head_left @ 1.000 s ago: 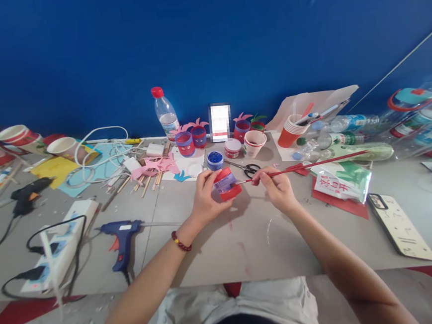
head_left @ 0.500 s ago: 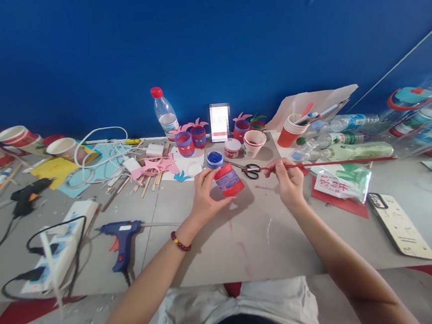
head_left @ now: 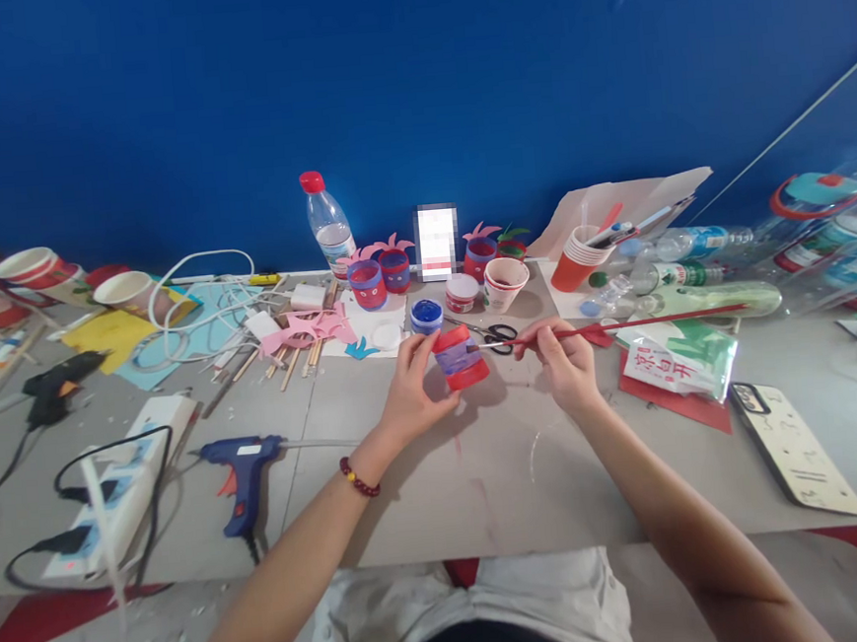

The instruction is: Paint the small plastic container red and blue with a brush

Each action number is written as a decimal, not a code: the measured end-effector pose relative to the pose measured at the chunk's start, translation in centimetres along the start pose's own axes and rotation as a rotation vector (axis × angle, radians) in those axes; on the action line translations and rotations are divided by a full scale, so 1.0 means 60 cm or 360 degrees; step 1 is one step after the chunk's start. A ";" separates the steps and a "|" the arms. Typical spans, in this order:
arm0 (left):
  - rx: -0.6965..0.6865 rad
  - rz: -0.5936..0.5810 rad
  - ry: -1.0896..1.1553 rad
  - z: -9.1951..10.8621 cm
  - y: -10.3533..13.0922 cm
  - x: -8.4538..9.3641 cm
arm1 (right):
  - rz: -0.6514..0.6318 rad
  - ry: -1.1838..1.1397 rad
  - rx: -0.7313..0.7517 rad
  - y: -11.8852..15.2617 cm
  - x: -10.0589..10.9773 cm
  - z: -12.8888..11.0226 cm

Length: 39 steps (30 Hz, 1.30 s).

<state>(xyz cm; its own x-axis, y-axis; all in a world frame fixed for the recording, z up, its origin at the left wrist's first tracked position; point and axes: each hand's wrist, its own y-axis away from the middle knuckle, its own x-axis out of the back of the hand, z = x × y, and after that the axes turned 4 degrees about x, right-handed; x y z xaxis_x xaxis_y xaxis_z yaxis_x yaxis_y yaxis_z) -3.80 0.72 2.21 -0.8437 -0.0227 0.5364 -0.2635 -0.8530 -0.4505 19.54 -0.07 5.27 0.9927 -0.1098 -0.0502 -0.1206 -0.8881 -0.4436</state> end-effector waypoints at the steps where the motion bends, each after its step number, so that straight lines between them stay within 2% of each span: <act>1: 0.0007 -0.0014 -0.0040 0.000 0.000 0.000 | -0.0035 0.0040 0.0002 0.001 -0.002 -0.002; 6: 0.0015 -0.0041 -0.0149 0.003 0.000 0.002 | -0.0138 0.0276 0.0023 0.001 -0.012 -0.016; 20: 0.0011 -0.0037 -0.0090 0.000 -0.001 0.002 | 0.0008 0.0351 0.0041 -0.018 0.005 -0.011; 25: 0.0044 -0.0027 -0.0064 -0.001 -0.001 0.002 | 0.0102 0.0236 0.0094 -0.013 0.011 -0.002; 29: 0.0066 -0.0030 -0.0070 -0.001 -0.001 0.001 | -0.0028 0.0116 0.0054 -0.005 0.006 -0.002; 32: 0.0062 0.0007 -0.0027 -0.003 -0.001 0.001 | -0.0122 0.0162 0.0051 -0.001 -0.003 -0.010; 39: 0.0019 0.0073 0.0025 -0.005 -0.001 -0.002 | -0.0069 0.0285 0.0068 -0.008 0.000 -0.013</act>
<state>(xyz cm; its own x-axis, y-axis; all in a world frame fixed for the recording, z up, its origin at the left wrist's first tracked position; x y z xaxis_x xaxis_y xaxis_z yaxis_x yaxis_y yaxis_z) -3.85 0.96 1.97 -0.8622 -0.0538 0.5038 -0.2188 -0.8573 -0.4659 19.61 -0.02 6.19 0.9799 -0.1529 0.1284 -0.0736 -0.8744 -0.4796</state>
